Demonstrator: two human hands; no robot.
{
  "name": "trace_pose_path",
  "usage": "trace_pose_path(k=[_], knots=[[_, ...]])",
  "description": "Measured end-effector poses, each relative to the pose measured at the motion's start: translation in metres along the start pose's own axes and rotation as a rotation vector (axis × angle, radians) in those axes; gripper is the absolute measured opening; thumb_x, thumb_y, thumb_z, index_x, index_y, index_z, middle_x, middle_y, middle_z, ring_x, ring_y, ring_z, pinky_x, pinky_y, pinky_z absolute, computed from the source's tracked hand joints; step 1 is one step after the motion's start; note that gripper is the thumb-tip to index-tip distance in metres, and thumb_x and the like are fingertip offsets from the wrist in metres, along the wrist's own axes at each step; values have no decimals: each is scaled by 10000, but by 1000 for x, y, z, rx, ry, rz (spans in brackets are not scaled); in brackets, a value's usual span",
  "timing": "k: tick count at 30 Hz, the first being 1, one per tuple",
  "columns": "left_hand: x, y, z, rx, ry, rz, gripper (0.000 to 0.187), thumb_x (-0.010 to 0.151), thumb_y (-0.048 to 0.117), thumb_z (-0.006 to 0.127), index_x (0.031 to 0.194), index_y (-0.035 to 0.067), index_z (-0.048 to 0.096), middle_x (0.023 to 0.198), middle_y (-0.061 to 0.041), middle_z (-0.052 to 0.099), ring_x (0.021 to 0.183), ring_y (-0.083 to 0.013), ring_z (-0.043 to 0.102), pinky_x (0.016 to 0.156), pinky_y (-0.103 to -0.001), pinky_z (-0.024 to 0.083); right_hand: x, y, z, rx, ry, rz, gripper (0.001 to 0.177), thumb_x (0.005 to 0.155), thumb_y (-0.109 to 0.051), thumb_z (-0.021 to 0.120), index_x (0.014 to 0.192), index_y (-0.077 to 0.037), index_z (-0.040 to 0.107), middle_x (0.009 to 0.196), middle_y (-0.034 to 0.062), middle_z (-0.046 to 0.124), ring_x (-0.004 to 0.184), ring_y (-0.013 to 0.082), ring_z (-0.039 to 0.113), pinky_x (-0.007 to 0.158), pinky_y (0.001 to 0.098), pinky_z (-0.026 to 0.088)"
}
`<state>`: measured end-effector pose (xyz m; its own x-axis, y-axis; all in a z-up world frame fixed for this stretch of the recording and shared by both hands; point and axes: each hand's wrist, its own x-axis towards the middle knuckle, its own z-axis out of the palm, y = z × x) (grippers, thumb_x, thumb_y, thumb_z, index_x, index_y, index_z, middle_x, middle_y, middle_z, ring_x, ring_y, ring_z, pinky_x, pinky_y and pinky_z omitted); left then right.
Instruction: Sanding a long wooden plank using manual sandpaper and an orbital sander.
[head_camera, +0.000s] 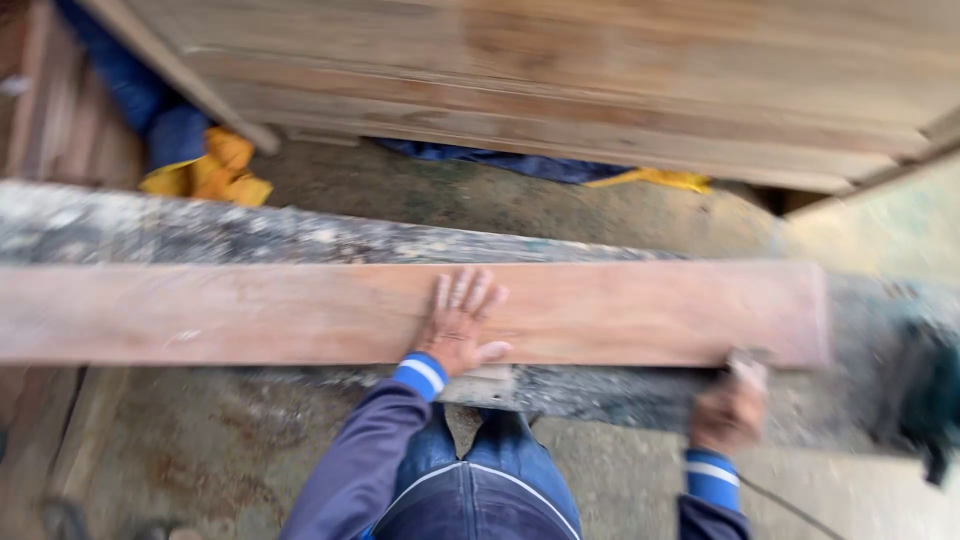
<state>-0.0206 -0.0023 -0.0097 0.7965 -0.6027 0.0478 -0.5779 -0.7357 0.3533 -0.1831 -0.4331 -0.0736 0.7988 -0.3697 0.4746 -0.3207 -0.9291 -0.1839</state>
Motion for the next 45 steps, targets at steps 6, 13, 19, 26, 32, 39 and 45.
trace_pose_path(k=[6, 13, 19, 26, 32, 39, 45], knots=[[-25, 11, 17, 19, 62, -91, 889, 920, 642, 566, 1601, 111, 359, 1696, -171, 286, 1582, -368, 222, 1284, -594, 112, -56, 51, 37, 234, 179, -195, 200, 1055, 29, 559, 1213, -6, 677, 1185, 256, 708, 1103, 427, 681, 1054, 494, 555], [-111, -38, -13, 111, 148, -209, 839, 965, 653, 505, 1603, 120, 395, 1700, -144, 337, 1585, -342, 283, 1311, -521, 156, -46, -114, 111, 414, 149, -530, 294, 999, 76, 541, 1261, 37, 669, 1214, 312, 688, 1086, 463, 682, 1024, 543, 543], [-222, -142, -48, 113, 338, -493, 853, 972, 607, 523, 1568, 17, 369, 1643, -241, 314, 1532, -418, 260, 1247, -562, 132, -79, -383, 0, 341, -166, -565, 260, 954, -72, 604, 1194, -121, 689, 1257, 166, 723, 1158, 349, 702, 996, 484, 574], [-371, -225, -108, -52, 385, -955, 609, 970, 449, 607, 1383, 7, 549, 1607, -233, 334, 1509, -443, 254, 1216, -635, 118, -128, -584, 6, 330, -300, -731, 293, 893, -70, 577, 1165, -121, 673, 1374, 73, 682, 1318, 258, 610, 963, 448, 523], [-452, -271, -96, -548, 633, -1123, 491, 931, 416, 666, 1240, 35, 681, 1351, -196, 615, 1256, -380, 575, 1054, -480, 451, -158, -713, 17, 434, -336, -909, 421, 796, -60, 593, 1212, -104, 644, 1406, 111, 636, 1327, 309, 572, 969, 471, 499], [-475, -341, -74, -1014, 768, -1107, 448, 906, 381, 707, 1172, 21, 711, 1093, -158, 779, 1038, -264, 772, 901, -358, 603, -176, -838, 35, 476, -404, -1073, 472, 794, -70, 600, 1266, -88, 630, 1413, 147, 604, 1328, 327, 554, 971, 460, 494], [-509, -441, -112, -949, 992, -1207, 446, 921, 322, 701, 1254, 28, 661, 1121, -179, 777, 1036, -262, 765, 882, -358, 598, -193, -971, 44, 604, -421, -1272, 497, 774, -95, 596, 1268, -52, 625, 1418, 173, 588, 1317, 349, 539, 978, 476, 476]])
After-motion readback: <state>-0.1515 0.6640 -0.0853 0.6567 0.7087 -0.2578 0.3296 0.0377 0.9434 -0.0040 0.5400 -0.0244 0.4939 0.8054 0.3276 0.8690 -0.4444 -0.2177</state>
